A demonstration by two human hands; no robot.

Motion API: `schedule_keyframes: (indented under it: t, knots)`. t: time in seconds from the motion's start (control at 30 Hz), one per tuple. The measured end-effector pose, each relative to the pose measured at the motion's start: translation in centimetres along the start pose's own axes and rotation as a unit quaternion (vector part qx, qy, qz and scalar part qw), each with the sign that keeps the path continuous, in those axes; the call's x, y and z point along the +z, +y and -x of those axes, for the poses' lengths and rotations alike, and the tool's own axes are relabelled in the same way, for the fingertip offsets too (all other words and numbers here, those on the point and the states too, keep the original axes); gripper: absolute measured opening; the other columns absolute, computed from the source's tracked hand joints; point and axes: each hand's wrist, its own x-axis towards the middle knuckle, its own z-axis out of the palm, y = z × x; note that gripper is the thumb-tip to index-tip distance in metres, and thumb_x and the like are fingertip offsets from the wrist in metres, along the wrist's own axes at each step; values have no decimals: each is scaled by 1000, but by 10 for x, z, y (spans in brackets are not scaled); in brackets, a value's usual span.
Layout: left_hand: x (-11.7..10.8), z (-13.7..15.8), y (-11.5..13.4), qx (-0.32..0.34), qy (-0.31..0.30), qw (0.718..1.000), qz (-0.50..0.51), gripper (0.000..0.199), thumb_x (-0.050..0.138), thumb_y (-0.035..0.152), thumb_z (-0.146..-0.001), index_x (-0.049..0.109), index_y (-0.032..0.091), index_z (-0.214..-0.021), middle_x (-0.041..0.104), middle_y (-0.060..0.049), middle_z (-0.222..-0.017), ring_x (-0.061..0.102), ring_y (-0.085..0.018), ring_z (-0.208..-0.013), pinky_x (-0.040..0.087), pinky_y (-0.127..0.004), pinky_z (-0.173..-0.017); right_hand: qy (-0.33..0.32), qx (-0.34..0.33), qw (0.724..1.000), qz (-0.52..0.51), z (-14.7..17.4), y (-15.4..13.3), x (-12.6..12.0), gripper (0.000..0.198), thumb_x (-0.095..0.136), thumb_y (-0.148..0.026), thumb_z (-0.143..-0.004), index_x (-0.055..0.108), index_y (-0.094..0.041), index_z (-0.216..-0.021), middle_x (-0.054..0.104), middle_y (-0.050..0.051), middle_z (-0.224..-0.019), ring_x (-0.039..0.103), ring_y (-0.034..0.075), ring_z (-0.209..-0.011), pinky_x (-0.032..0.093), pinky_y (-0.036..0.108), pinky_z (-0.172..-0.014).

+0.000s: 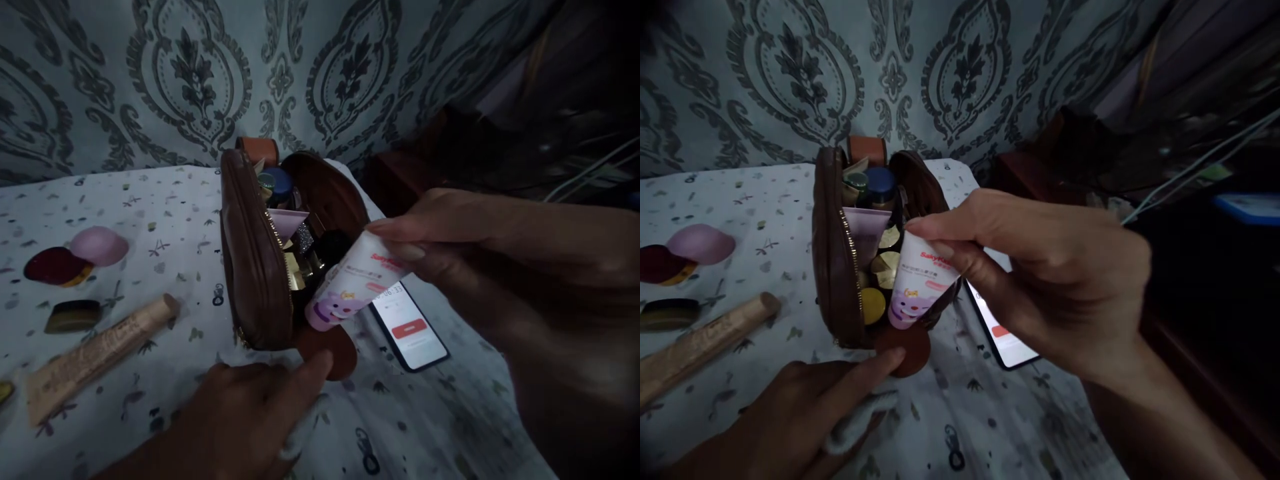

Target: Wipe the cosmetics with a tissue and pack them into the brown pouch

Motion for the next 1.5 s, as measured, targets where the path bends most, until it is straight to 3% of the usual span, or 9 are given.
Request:
schedule_keyframes:
  t: [0.13, 0.27, 0.43, 0.6, 0.9, 1.07, 1.2, 1.37, 1.5]
  knots:
    - [0, 0, 2, 5, 3, 1000, -5, 84, 50, 11, -84, 9, 24, -157, 74, -7, -113, 74, -19, -86, 61, -29, -72, -18, -89, 996, -8, -4, -2, 4, 38, 57, -7, -92, 66, -34, -118, 74, -4, -92, 70, 12, -81, 58, 26, -71]
    - [-4, -1, 5, -2, -9, 1000, -4, 86, 47, 7, -80, 11, 24, -156, 74, -7, -113, 73, -19, -88, 61, -30, -73, -49, -153, 987, 4, -8, -8, 6, 42, 55, -2, -88, 63, -26, -122, 73, 1, -104, 68, 16, -91, 56, 31, -82]
    - [-8, -1, 8, -13, -2, 1000, 4, 81, 45, 5, -79, 21, 25, -154, 75, -6, -107, 73, -20, -85, 61, -31, -70, -82, -108, 988, 73, -14, -18, 11, 27, 50, -8, -93, 69, -21, -105, 69, 4, -85, 62, 18, -79, 51, 32, -74]
    - [-10, 0, 8, -6, -7, 1000, 16, 78, 45, 7, -83, 18, 24, -154, 75, -6, -104, 72, -19, -88, 61, -33, -76, -122, -111, 985, 44, -16, -19, 19, 25, 46, -22, -97, 68, -22, -85, 63, 3, -78, 59, 17, -75, 47, 31, -70]
    - [-11, -4, 8, 19, 10, 1000, -6, 73, 44, 8, -86, 16, 24, -151, 75, -5, -98, 72, -19, -81, 59, -30, -67, -144, -8, 990, 0, -18, -25, 11, 17, 52, -24, -93, 69, -24, -90, 65, 0, -76, 60, 16, -72, 44, 27, -65]
    - [-10, -6, 8, 33, 19, 999, -6, 69, 42, 10, -89, 16, 21, -151, 74, -7, -100, 72, -19, -82, 59, -30, -67, -166, 48, 983, 55, -22, -29, 7, 15, 57, -17, -88, 70, -23, -83, 57, -2, -56, 54, 14, -56, 37, 26, -55]
    - [-7, -6, 10, 27, 22, 999, -34, 66, 45, 13, -90, 18, 19, -150, 74, -6, -92, 72, -20, -74, 58, -30, -62, -183, 62, 980, 43, -25, -35, 12, 17, 56, -16, -87, 70, -21, -80, 56, -3, -55, 52, 12, -54, 35, 26, -54]
    - [-6, -7, 9, -10, -13, 998, -58, 67, 46, 16, -88, 23, 19, -151, 75, -10, -105, 74, -22, -84, 60, -31, -68, -252, 38, 967, 0, -23, -28, 11, 9, 63, -23, -84, 70, -19, -89, 60, -4, -62, 52, 11, -57, 33, 23, -55]
    - [-21, -22, 15, -116, -131, 968, -178, 71, 54, 14, -82, 34, 20, -150, 77, -9, -90, 74, -25, -71, 59, -34, -60, -253, 51, 966, 22, -18, -24, 7, 16, 57, -13, -82, 69, -18, -90, 57, -4, -58, 49, 10, -54, 30, 23, -54]
